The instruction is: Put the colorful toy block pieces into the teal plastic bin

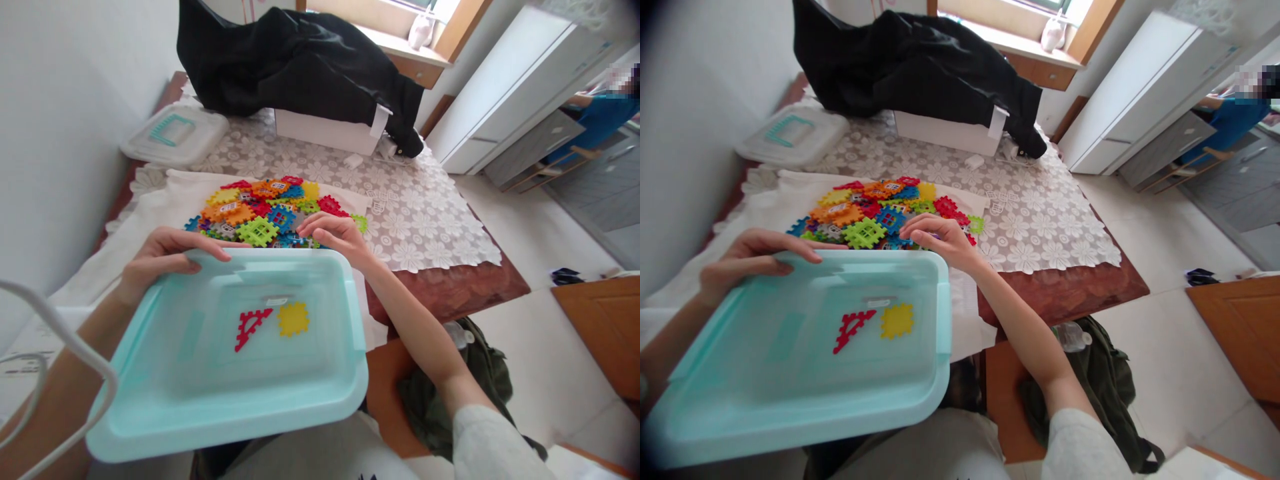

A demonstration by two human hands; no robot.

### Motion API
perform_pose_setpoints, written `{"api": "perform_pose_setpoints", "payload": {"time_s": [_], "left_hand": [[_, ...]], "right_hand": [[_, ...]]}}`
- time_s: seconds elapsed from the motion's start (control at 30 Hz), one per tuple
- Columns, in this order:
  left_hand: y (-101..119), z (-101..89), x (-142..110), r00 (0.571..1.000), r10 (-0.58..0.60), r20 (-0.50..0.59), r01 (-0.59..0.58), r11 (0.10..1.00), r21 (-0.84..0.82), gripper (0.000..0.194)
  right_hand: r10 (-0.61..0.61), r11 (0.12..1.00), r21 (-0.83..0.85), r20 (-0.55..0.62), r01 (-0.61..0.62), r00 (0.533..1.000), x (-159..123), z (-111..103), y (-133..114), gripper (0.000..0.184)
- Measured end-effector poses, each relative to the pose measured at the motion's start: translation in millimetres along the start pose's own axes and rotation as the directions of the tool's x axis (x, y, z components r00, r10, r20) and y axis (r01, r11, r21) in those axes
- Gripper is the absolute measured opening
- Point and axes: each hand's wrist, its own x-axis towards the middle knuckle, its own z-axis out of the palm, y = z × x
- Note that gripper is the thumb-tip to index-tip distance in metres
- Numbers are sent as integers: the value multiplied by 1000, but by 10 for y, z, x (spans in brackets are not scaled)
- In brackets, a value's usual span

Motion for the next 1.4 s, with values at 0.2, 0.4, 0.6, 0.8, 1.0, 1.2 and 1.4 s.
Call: {"api": "perform_pose_setpoints", "payload": {"time_s": [0.2,0.4,0.6,0.8,1.0,1.2,1.4], "left_hand": [[-28,-64,0,1000,-12,24,12,1000,-1,25],[-19,4,6,999,-33,-27,32,999,-8,29],[33,102,-8,999,4,-34,-4,1000,14,24],[91,182,-3,999,36,-32,-36,999,13,22],[85,165,3,999,38,-25,-38,999,24,23],[51,150,-2,999,39,13,-39,999,-17,24],[-27,98,-17,997,48,53,-46,998,-32,24]], "right_hand": [[3,807,-588,103,58,995,-51,41,213,45],[3,714,-695,123,84,992,-69,66,262,24],[-34,696,-709,123,111,992,-94,80,249,74],[12,702,-698,209,141,978,-51,50,318,47],[-127,759,-639,43,125,991,-40,21,355,24],[-214,787,-605,-92,115,973,-49,-35,383,21],[-161,822,-569,-204,17,966,-25,-60,397,27]]}}
